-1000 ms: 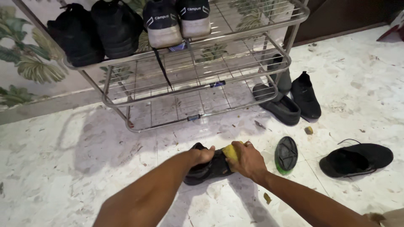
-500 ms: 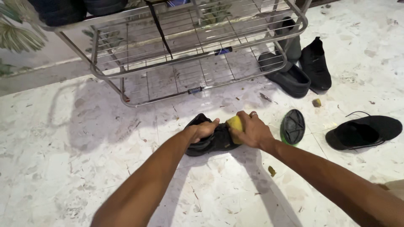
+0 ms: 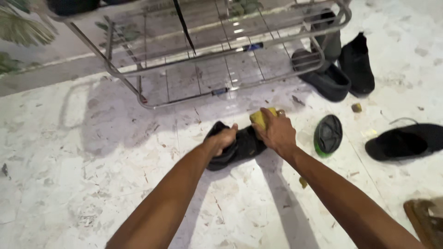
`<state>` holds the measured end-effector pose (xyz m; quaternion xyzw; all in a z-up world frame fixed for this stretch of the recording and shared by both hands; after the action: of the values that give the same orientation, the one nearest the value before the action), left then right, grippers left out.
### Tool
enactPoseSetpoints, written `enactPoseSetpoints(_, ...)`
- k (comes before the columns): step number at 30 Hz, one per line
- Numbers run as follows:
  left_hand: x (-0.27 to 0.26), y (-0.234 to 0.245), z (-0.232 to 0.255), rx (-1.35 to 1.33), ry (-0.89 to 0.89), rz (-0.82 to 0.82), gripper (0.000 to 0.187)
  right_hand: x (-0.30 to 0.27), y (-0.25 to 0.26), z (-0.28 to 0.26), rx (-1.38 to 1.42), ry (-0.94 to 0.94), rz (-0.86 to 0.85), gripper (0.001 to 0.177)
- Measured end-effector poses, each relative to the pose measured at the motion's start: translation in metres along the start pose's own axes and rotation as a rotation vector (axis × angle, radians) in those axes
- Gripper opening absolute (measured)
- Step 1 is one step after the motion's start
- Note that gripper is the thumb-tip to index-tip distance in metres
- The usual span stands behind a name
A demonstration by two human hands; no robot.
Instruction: The person scrubs a black sneaker with a green brush, then wipes it with a yellow sponge. They place the sneaker on a metal shoe rack and proceed to clean a black boot using the sponge, wiping the upper and sides.
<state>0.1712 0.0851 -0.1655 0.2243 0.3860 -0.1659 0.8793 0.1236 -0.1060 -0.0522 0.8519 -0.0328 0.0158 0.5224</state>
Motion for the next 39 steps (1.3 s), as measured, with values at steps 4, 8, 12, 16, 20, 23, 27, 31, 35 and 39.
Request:
enactPoseSetpoints(4,0.001,-0.002,0.007,-0.018,-0.015,-0.024,0.078,-0.017,0.000,-0.015,0.003,-0.010,0.032,0.054)
enactPoseSetpoints(8,-0.018,-0.002,0.009,-0.004,-0.013,-0.051,0.079,-0.049,-0.012,-0.016,0.052,-0.001,0.086,0.052)
enactPoseSetpoints(12,-0.017,0.003,0.009,0.196,-0.002,-0.110,0.079,-0.056,-0.013,-0.003,0.059,-0.033,0.024,0.055)
enactPoseSetpoints(16,0.019,-0.001,0.002,0.158,-0.121,-0.117,0.085,-0.041,0.008,0.000,-0.022,-0.011,-0.097,0.058)
enactPoseSetpoints(20,0.042,0.013,0.000,0.151,-0.114,-0.150,0.086,-0.026,0.022,-0.005,0.047,-0.014,0.044,0.058)
enactPoseSetpoints(23,0.038,0.026,0.011,0.175,-0.095,-0.104,0.082,-0.012,0.020,-0.007,0.032,0.029,0.063,0.059)
enactPoseSetpoints(27,0.026,0.030,0.024,0.014,-0.017,-0.124,0.081,-0.005,0.005,-0.012,-0.030,-0.012,-0.022,0.057)
enactPoseSetpoints(31,0.021,0.024,0.020,0.067,-0.044,-0.125,0.083,-0.007,-0.001,-0.017,-0.102,-0.025,-0.008,0.052)
enactPoseSetpoints(35,0.025,0.025,0.016,0.185,-0.072,-0.103,0.086,-0.021,-0.009,-0.012,0.039,-0.084,-0.061,0.052)
enactPoseSetpoints(39,0.015,0.025,0.018,0.229,-0.030,-0.139,0.086,-0.033,-0.012,-0.004,0.061,-0.008,-0.081,0.055)
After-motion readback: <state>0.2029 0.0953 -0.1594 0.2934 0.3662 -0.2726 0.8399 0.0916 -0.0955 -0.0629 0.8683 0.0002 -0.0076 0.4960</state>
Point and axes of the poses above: each hand's wrist, its own x-axis towards the middle knuckle, its own y-axis out of the back of the hand, z = x × y, the point moved 3 cm from there along x, towards the middle knuckle, and after that the axes turned 1 degree about y, right-handed, at the moved point
